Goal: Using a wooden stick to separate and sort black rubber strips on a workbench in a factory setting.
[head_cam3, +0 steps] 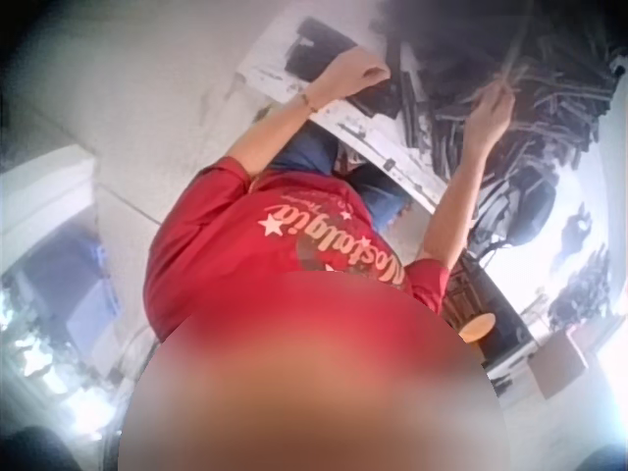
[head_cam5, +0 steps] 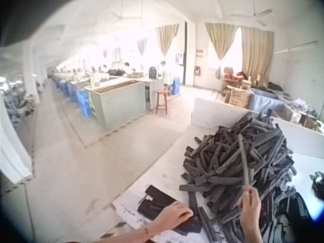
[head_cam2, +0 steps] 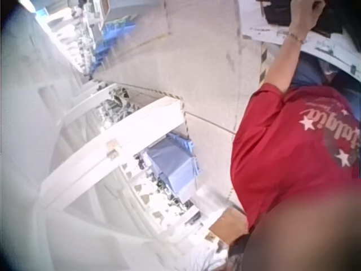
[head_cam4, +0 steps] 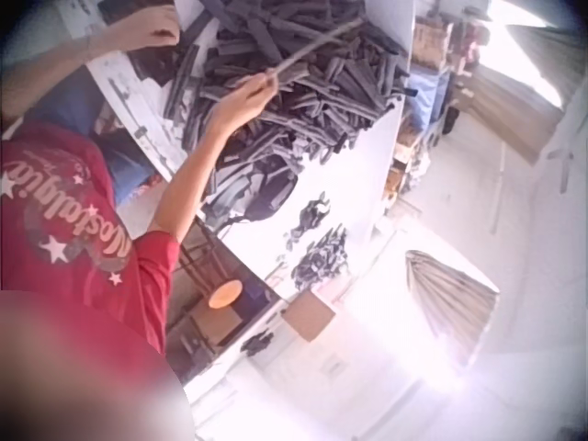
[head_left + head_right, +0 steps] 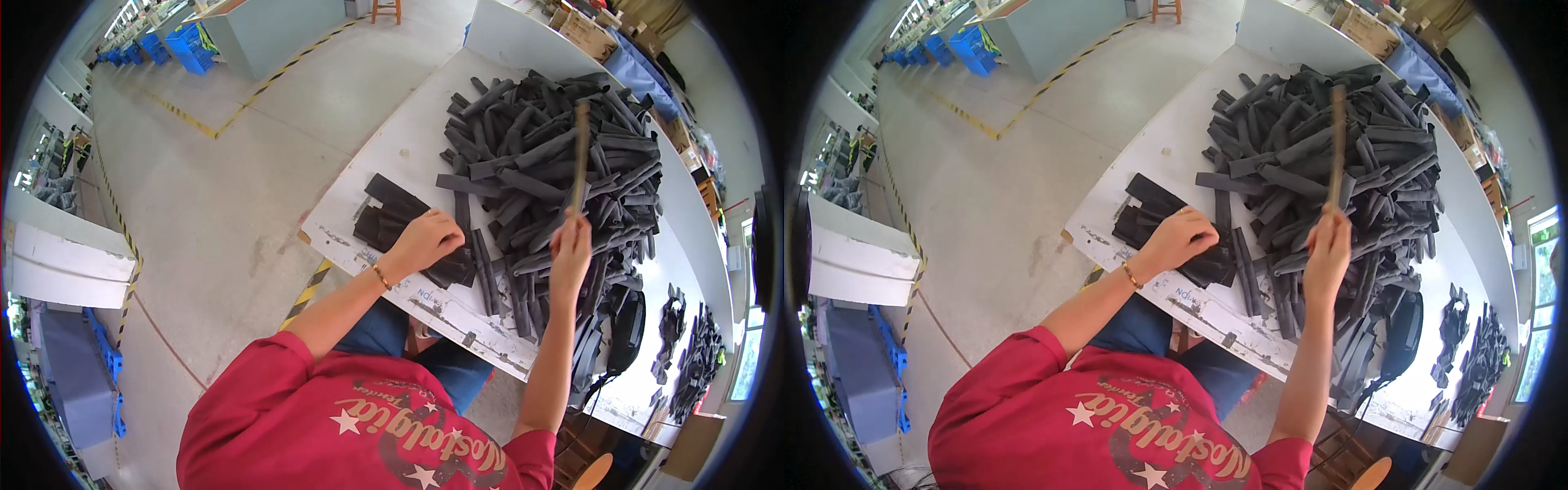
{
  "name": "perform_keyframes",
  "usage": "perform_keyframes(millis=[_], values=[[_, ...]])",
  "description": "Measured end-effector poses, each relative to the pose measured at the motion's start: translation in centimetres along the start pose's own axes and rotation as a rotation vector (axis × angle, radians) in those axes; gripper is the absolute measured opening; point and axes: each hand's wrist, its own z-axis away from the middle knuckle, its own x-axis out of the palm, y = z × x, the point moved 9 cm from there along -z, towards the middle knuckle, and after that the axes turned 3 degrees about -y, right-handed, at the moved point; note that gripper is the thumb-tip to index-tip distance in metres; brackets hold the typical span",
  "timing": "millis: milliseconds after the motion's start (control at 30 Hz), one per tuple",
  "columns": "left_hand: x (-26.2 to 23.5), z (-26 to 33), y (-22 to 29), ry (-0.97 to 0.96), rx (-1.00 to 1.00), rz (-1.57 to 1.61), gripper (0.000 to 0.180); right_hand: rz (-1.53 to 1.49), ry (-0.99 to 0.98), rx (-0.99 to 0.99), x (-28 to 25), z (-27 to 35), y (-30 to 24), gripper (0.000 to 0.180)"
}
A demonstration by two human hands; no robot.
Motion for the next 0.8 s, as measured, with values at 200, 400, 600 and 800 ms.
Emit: perform_keyframes(millis=[200, 400, 600, 800], values=[[0.4, -3.2, -4.0, -0.069, 0.016, -0.178, 0.008, 0.131, -0.168, 0.236, -2.4, 9.2, 7.3, 0.019], [3.9, -3.6, -4.6, -0.33, -0.055, -0.17, 0.022, 0.17, -0.267, 0.337, -4.3, 13.4, 10.0, 0.02], [5.3, -2.0, -4.4, -0.447, 0.067, -0.273, 0.022, 0.218, -0.294, 0.353, -4.7, 14.5, 9.9, 0.019], [4.1, -1.9, -5.6, -0.418, -0.006, -0.276, 0.017, 0.296, -0.322, 0.258, -4.6, 14.4, 9.5, 0.018]])
